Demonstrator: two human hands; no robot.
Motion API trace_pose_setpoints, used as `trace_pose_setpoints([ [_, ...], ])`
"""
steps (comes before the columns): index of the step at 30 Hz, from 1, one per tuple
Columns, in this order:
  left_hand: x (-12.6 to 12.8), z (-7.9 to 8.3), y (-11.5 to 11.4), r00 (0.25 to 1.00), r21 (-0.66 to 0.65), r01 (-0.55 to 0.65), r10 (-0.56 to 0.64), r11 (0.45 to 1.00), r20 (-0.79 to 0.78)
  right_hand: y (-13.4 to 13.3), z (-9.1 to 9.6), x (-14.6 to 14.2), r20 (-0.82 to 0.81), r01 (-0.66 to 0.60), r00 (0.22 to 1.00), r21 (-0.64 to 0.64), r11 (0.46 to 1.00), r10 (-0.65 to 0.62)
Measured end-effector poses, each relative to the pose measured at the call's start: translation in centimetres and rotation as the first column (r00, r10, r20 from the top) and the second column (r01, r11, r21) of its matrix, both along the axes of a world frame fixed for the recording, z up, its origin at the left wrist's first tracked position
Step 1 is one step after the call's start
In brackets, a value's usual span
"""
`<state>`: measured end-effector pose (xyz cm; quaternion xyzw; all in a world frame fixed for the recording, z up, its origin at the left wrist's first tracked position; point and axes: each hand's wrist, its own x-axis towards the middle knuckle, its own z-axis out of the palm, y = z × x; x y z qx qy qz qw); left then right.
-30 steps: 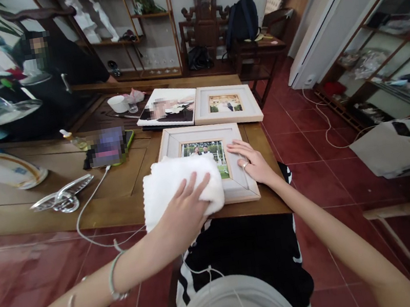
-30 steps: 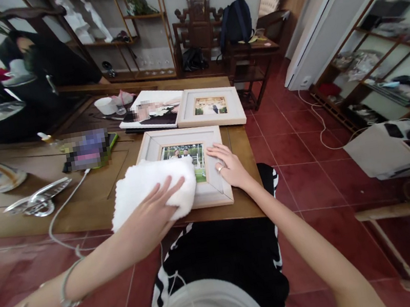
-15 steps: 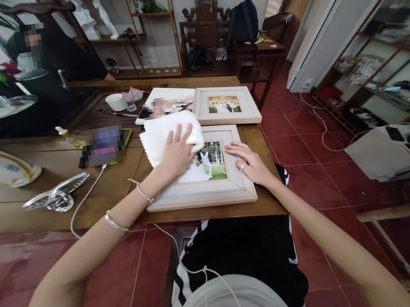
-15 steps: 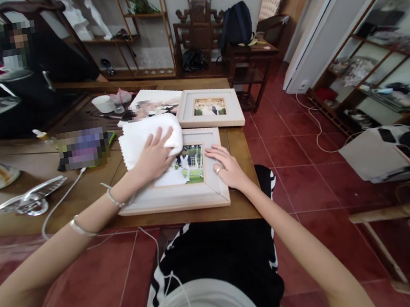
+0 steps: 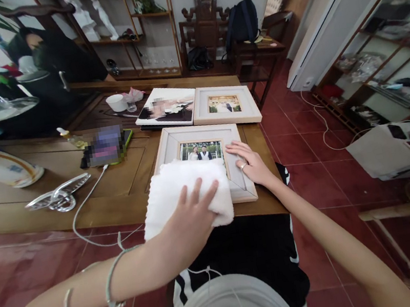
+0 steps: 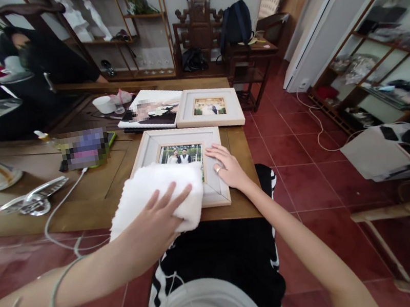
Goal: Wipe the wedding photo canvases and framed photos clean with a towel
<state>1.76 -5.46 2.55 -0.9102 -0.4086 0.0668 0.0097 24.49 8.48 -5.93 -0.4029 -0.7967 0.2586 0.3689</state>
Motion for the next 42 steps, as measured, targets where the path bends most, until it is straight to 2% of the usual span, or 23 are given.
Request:
trace_pose_setpoints([
  [2,0.3,-0.5,0.4,1.000,0.020,-0.009,0.008,1.000,0.027,0.0,0.0,0.0,0.000,-0.001,1.000,-0.001,1.000,0.001],
  [4,0.7,-1.3,1.7,0.999,0.031,-0.040,0.039,0.999,0.038,0.0,0.0,0.1,-0.001,-0.008,1.000,0.001,1.000,0.008],
  [8,1.1,-2.9,6.7,0.982,0.068,-0.180,0.175,0.981,0.069,0.2,-0.2,0.3,0.004,-0.033,0.999,0.014,0.999,0.033],
  [12,0.9,-3.9,12.6,0.946,0.151,-0.282,0.249,0.947,0.207,0.3,-0.2,0.4,0.001,-0.048,0.999,0.031,0.998,0.048],
  [14,0.8,-4.0,14.6,0.930,0.166,-0.310,0.263,0.936,0.255,0.3,-0.2,0.4,-0.002,-0.047,0.999,0.024,0.999,0.047],
  [16,0.9,-3.8,15.5,0.937,0.152,-0.297,0.258,0.943,0.235,0.2,-0.1,0.4,-0.003,-0.042,0.999,0.008,0.999,0.042],
  [18,1.2,-3.4,15.2,0.958,0.115,-0.251,0.230,0.961,0.170,0.2,0.0,0.3,-0.003,-0.038,0.999,-0.004,0.999,0.038],
  [20,1.7,-2.7,13.7,0.976,0.053,-0.206,0.201,0.977,0.089,0.2,0.0,0.3,-0.002,-0.033,0.999,-0.005,0.999,0.033],
  [24,2.4,-1.1,8.1,0.989,-0.046,-0.127,0.123,0.991,-0.081,0.1,0.0,0.1,0.005,-0.023,1.000,0.001,1.000,0.023],
  [28,1.8,-0.5,1.9,0.997,-0.018,0.017,-0.018,1.000,-0.073,0.0,-0.1,0.0,0.003,-0.016,1.000,0.002,1.000,0.016],
  [31,1.4,-0.5,-0.6,0.997,-0.009,0.076,-0.076,0.997,-0.005,0.0,0.0,0.0,-0.008,-0.019,1.000,-0.001,1.000,0.019],
  [33,1.6,-0.6,-0.7,0.998,0.015,0.061,-0.061,0.998,0.013,0.0,0.0,0.0,-0.011,-0.018,1.000,-0.003,1.000,0.018],
  [36,2.2,-0.8,1.4,1.000,0.047,-0.017,0.018,0.999,-0.017,0.1,0.0,0.1,0.000,-0.021,1.000,0.004,1.000,0.021],
  [39,2.7,-1.4,5.2,0.992,0.087,-0.126,0.124,0.988,0.030,0.2,-0.2,0.2,0.001,-0.038,0.999,0.021,0.999,0.038],
  [42,2.8,-2.0,9.7,0.959,0.118,-0.256,0.237,0.959,0.158,0.4,-0.4,0.4,-0.004,-0.057,0.998,0.037,0.998,0.057],
])
